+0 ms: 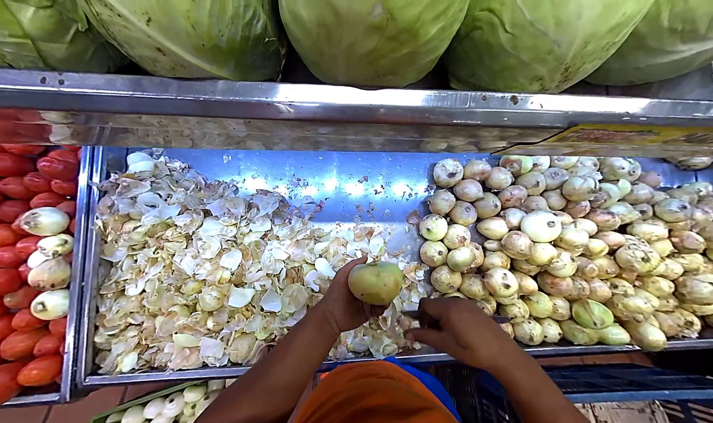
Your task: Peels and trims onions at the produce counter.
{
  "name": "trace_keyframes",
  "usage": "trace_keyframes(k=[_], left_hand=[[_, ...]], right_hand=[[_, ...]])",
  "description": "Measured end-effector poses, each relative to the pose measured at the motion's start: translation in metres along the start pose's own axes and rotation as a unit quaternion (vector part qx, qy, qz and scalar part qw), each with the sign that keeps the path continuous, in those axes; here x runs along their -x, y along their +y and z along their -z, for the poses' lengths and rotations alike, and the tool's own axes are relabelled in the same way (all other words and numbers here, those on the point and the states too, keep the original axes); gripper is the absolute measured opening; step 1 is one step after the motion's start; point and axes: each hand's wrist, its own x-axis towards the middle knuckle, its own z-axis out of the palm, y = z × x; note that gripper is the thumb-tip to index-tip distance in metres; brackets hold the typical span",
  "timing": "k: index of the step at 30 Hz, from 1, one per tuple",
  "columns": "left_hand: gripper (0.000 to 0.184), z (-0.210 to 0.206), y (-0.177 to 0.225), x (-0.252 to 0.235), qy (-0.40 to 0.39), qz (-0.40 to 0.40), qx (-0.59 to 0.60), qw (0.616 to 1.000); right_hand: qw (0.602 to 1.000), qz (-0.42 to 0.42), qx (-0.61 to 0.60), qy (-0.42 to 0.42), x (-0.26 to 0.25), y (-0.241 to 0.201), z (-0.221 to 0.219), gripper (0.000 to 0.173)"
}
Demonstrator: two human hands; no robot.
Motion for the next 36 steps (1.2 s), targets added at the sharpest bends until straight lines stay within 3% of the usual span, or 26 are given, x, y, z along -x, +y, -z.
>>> trace_keyframes(k=[3, 6, 11, 14, 16, 18, 21, 27, 32, 36], left_hand=[[0.085, -0.014, -0.005, 0.002, 0.05, -0.008, -0.004, 0.999], [0.079, -0.023, -0.011, 0.002, 0.069, 0.003, 0.024, 0.997], [0.078, -0.035, -0.013, 0.005, 0.086, 0.017, 0.004, 0.996], [0.07, -0.039, -0.009, 0.008, 0.113, 0.001, -0.024, 0.993], [0.054, -0.038, -0.005, 0.011, 0.127, -0.02, -0.076, 0.989], [0.041, -0.034, 0.0, 0.012, 0.125, -0.046, -0.167, 0.977], [0.039, -0.035, 0.004, 0.015, 0.11, -0.051, -0.288, 0.95], [0.04, -0.037, 0.006, 0.018, 0.096, -0.058, -0.388, 0.915], [0.036, -0.039, 0.001, 0.016, 0.133, -0.054, -0.459, 0.877], [0.039, -0.043, -0.003, 0.014, 0.143, -0.02, -0.537, 0.831]], right_hand=[[0.993, -0.078, -0.054, 0.072, -0.005, 0.01, -0.001, 0.052], [0.985, -0.1, -0.099, 0.104, -0.01, 0.01, -0.006, 0.053], [0.985, -0.107, -0.064, 0.119, -0.014, 0.004, -0.003, 0.06], [0.981, -0.105, -0.104, 0.128, -0.008, 0.006, -0.002, 0.056], [0.98, -0.104, -0.118, 0.125, -0.004, 0.009, -0.001, 0.055], [0.986, -0.094, -0.086, 0.106, -0.002, 0.013, 0.004, 0.057], [0.996, -0.063, 0.024, 0.059, 0.002, 0.013, 0.01, 0.065], [0.968, -0.058, 0.242, 0.0, 0.002, -0.001, 0.02, 0.076], [0.946, -0.111, 0.294, -0.078, -0.007, -0.023, 0.025, 0.081], [0.947, -0.062, 0.296, -0.107, -0.013, -0.02, 0.017, 0.085]])
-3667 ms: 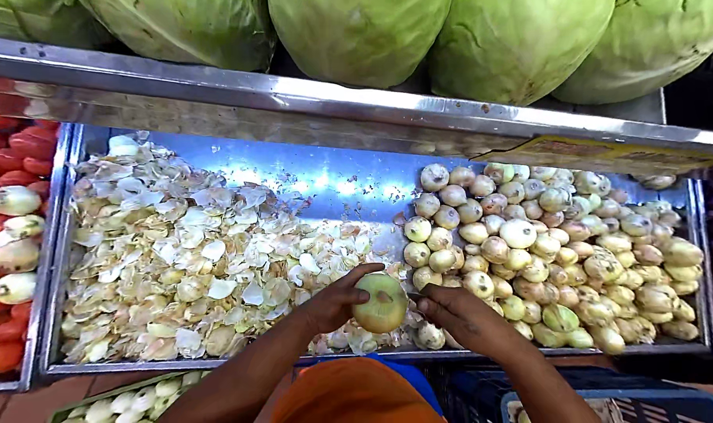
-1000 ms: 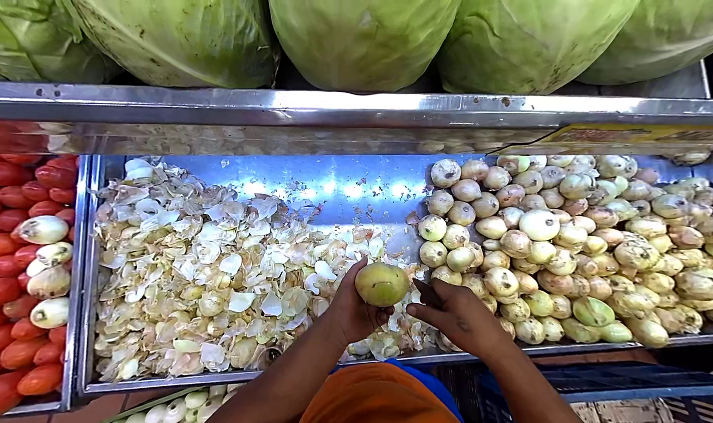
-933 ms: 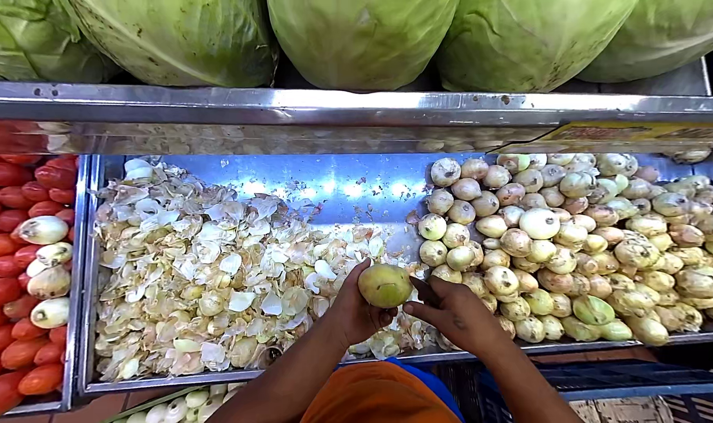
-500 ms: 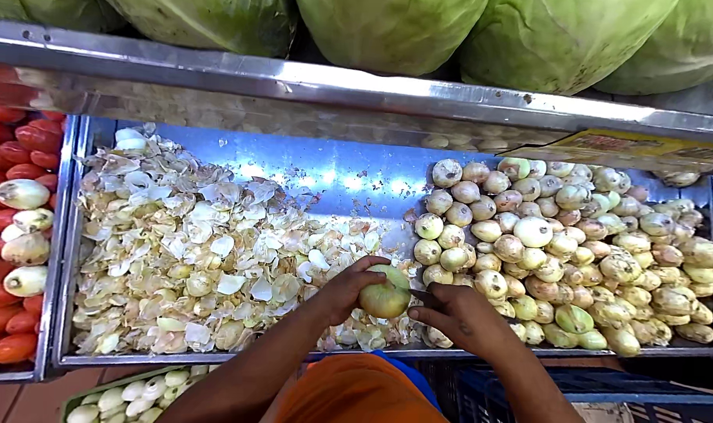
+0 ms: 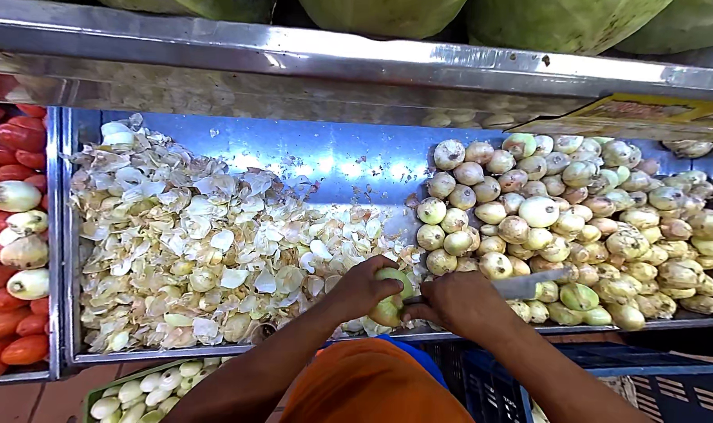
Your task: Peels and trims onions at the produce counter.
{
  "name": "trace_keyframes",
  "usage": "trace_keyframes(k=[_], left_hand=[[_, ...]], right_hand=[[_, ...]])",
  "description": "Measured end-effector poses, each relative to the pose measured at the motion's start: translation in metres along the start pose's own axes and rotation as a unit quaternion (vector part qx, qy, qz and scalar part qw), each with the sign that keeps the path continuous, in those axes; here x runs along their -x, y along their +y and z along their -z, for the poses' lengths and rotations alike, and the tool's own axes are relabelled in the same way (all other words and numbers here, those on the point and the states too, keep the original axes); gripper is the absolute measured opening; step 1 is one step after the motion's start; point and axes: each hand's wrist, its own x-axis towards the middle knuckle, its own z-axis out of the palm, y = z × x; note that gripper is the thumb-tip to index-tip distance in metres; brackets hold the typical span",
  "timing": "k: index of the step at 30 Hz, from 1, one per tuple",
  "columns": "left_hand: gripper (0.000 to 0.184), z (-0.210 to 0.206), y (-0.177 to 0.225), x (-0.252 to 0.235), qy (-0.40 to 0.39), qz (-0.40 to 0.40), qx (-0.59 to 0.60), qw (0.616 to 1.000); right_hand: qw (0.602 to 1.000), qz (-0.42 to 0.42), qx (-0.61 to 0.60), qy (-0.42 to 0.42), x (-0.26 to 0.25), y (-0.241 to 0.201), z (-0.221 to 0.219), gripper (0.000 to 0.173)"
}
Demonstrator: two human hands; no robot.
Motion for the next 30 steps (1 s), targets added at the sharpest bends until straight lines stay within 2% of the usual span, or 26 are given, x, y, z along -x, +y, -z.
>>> trace_keyframes(k=[4, 9, 11, 14, 16, 19, 21, 23, 25, 27, 30], left_hand=[[0.037, -0.005, -0.002, 0.001, -0.028, 0.0, -0.046, 0.999], [0.036, -0.013, -0.012, -0.002, -0.032, 0.015, -0.037, 0.999], [0.035, -0.013, -0.013, -0.005, -0.011, 0.016, -0.036, 0.999], [0.033, -0.002, -0.005, -0.008, 0.003, 0.001, -0.022, 1.0], [0.032, 0.005, -0.001, -0.005, 0.006, -0.015, 0.014, 1.0], [0.033, 0.01, -0.001, -0.005, -0.004, -0.03, 0.044, 0.999], [0.039, 0.009, -0.004, -0.008, 0.003, -0.021, 0.067, 0.997], [0.048, 0.006, -0.008, -0.011, 0.03, 0.008, 0.129, 0.991], [0.052, 0.005, -0.013, -0.014, 0.06, 0.052, 0.214, 0.973], [0.054, 0.006, -0.02, -0.015, 0.069, 0.085, 0.274, 0.956], [0.05, 0.008, -0.028, -0.012, 0.047, 0.087, 0.317, 0.943]], right_hand=[[0.989, 0.135, -0.029, 0.049, -0.012, 0.013, -0.024, 0.084], [0.949, 0.245, -0.05, 0.191, -0.015, 0.012, -0.053, 0.078], [0.938, 0.254, -0.067, 0.228, -0.014, -0.001, -0.061, 0.077], [0.945, 0.176, -0.09, 0.259, -0.01, 0.006, -0.06, 0.074], [0.961, 0.101, -0.095, 0.24, -0.003, 0.019, -0.055, 0.076], [0.986, 0.007, -0.092, 0.138, 0.004, 0.029, -0.044, 0.079], [0.991, -0.015, -0.117, 0.071, 0.007, 0.03, -0.04, 0.065], [0.984, -0.033, -0.172, 0.025, 0.009, 0.028, -0.039, 0.038], [0.968, -0.037, -0.247, 0.002, 0.011, 0.03, -0.043, 0.028], [0.946, -0.007, -0.324, -0.002, 0.014, 0.035, -0.054, 0.027], [0.917, 0.061, -0.393, 0.029, 0.015, 0.042, -0.07, 0.03]])
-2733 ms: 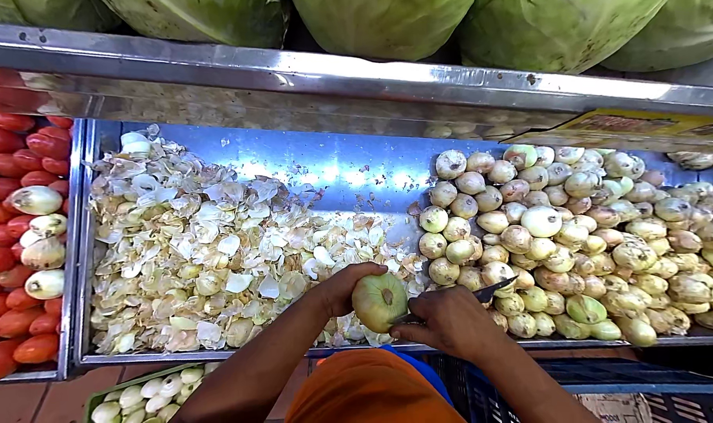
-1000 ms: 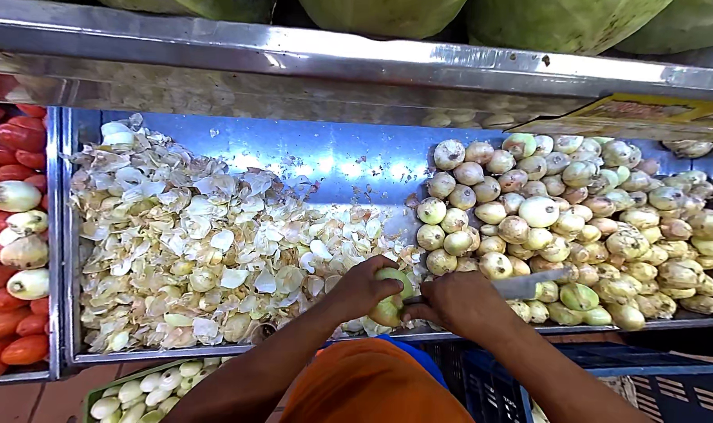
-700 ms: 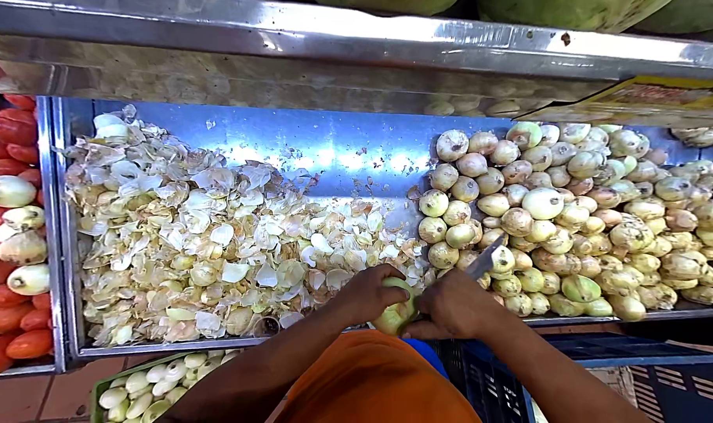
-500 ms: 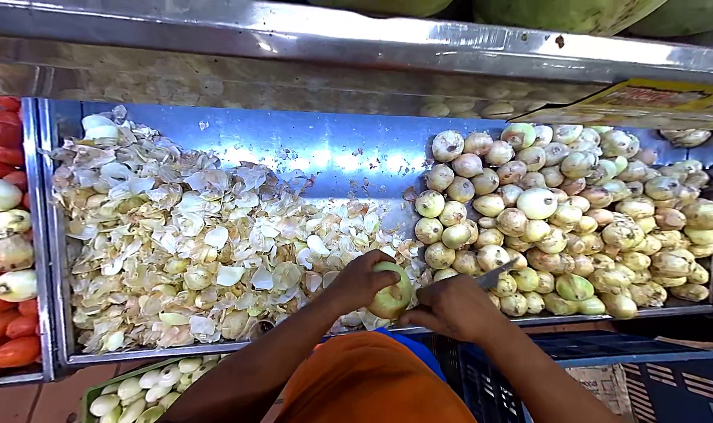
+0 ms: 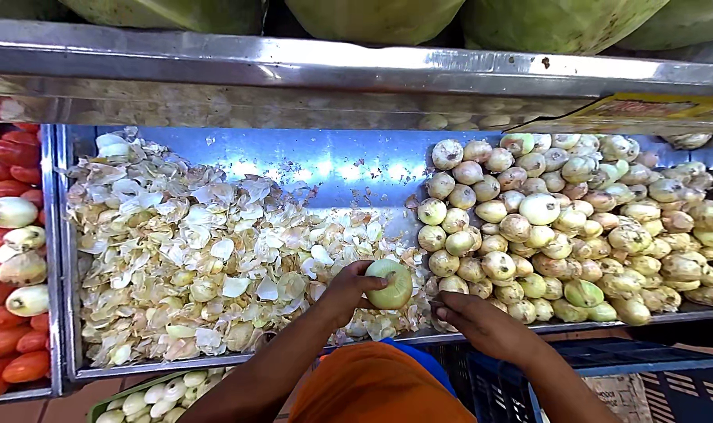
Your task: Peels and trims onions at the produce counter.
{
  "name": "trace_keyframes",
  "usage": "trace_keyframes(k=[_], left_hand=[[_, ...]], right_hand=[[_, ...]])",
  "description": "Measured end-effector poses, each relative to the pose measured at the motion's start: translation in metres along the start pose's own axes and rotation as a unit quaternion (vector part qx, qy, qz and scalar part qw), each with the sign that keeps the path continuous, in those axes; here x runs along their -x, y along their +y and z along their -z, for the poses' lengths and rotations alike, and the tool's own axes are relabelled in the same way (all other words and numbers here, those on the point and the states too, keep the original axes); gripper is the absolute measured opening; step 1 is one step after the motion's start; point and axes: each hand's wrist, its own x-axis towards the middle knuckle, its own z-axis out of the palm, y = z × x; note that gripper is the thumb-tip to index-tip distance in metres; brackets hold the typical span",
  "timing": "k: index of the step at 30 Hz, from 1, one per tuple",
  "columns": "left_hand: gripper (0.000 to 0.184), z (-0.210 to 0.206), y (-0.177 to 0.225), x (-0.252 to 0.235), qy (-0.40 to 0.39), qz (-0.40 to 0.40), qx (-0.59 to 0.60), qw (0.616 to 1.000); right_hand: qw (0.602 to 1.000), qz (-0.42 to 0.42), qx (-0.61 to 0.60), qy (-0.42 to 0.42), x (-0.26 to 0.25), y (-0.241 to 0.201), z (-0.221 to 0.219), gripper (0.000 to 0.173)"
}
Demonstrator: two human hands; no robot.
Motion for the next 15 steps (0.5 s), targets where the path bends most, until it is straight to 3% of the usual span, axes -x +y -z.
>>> trace_keyframes(k=[4, 6, 10, 15], left_hand=[[0.047, -0.001, 0.002, 0.009, -0.028, -0.03, 0.028, 0.999], [0.044, -0.007, 0.001, 0.01, -0.02, -0.047, 0.016, 0.999], [0.051, -0.015, -0.002, 0.008, -0.003, -0.072, -0.026, 0.997], [0.056, -0.021, -0.004, 0.012, -0.012, -0.092, -0.072, 0.993]], right_hand=[[0.999, 0.012, 0.017, 0.037, -0.003, -0.005, 0.002, 0.036], [0.995, -0.038, 0.085, 0.039, -0.007, -0.017, 0.005, 0.042], [0.958, -0.135, 0.252, 0.017, -0.016, -0.047, 0.013, 0.071], [0.923, -0.161, 0.349, -0.001, -0.022, -0.058, 0.016, 0.083]])
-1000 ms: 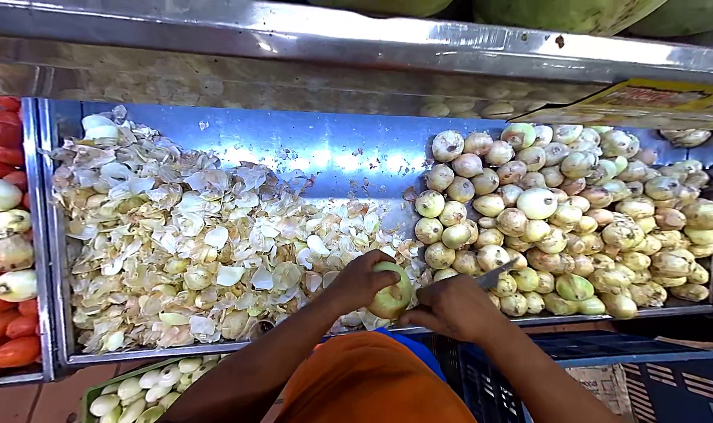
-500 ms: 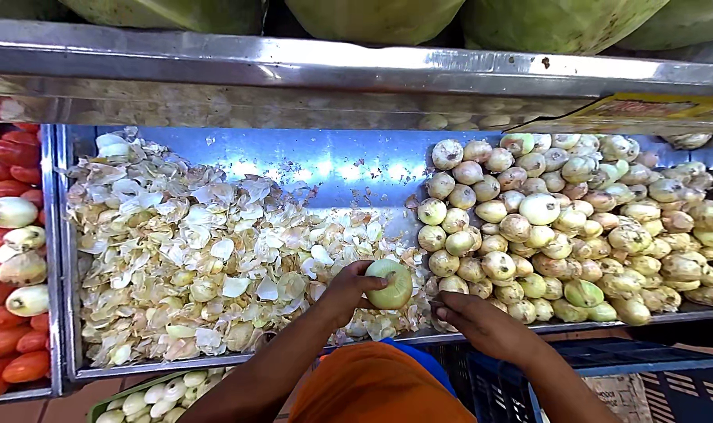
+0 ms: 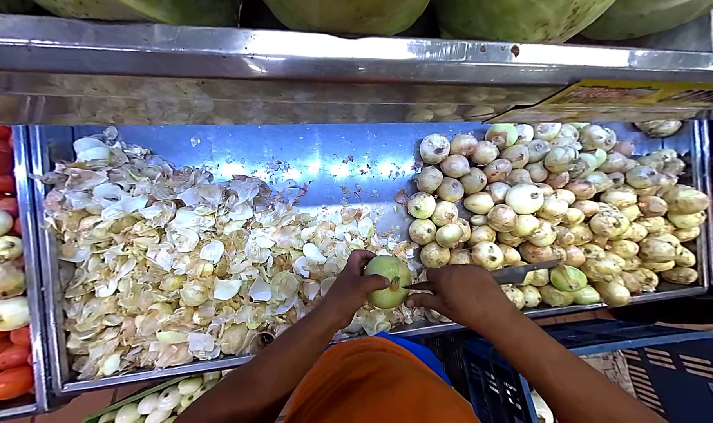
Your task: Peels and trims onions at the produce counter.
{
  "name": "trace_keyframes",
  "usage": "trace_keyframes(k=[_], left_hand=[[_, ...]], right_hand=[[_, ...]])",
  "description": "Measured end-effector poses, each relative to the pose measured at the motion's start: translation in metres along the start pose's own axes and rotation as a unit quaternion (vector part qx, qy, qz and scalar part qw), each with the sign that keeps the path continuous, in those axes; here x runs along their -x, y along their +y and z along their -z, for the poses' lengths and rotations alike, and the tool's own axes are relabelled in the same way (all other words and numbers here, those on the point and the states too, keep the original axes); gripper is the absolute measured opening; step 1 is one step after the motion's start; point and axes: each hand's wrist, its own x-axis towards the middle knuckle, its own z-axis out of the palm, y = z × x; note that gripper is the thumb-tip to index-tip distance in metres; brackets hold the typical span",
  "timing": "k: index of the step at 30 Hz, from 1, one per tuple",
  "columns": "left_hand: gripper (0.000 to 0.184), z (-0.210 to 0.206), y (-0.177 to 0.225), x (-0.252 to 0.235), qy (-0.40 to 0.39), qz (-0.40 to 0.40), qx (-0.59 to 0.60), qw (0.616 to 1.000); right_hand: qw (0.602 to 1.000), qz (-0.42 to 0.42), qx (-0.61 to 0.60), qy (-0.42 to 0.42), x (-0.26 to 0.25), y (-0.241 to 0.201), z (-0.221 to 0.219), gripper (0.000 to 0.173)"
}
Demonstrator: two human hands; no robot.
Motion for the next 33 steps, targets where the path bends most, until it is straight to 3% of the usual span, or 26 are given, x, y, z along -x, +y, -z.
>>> trace_keyframes(k=[4, 8, 12, 17, 22, 27, 33], left_hand=[[0.054, -0.007, -0.003, 0.001, 0.015, 0.004, -0.041, 0.999], [0.056, -0.013, -0.008, -0.001, 0.025, 0.01, -0.069, 0.997], [0.054, -0.011, -0.007, -0.003, 0.032, 0.004, -0.055, 0.998], [0.053, -0.008, -0.004, -0.004, 0.022, -0.001, -0.073, 0.997], [0.055, -0.013, -0.005, -0.005, 0.007, 0.023, -0.147, 0.989], [0.058, -0.018, -0.01, -0.002, -0.036, 0.051, -0.2, 0.978], [0.053, -0.015, -0.023, -0.008, 0.003, 0.066, -0.12, 0.991]], right_hand=[[0.998, 0.032, 0.015, 0.047, -0.008, -0.003, -0.011, 0.086], [0.987, 0.115, 0.006, 0.111, -0.014, -0.007, -0.026, 0.086], [0.975, 0.126, 0.006, 0.18, -0.012, -0.002, -0.03, 0.084], [0.991, 0.044, 0.028, 0.127, -0.009, 0.009, -0.022, 0.086], [0.989, 0.102, 0.037, 0.105, -0.014, 0.008, -0.025, 0.086], [0.939, 0.275, 0.006, 0.207, -0.026, 0.019, -0.053, 0.08], [0.898, 0.284, -0.012, 0.335, -0.026, 0.02, -0.067, 0.073]])
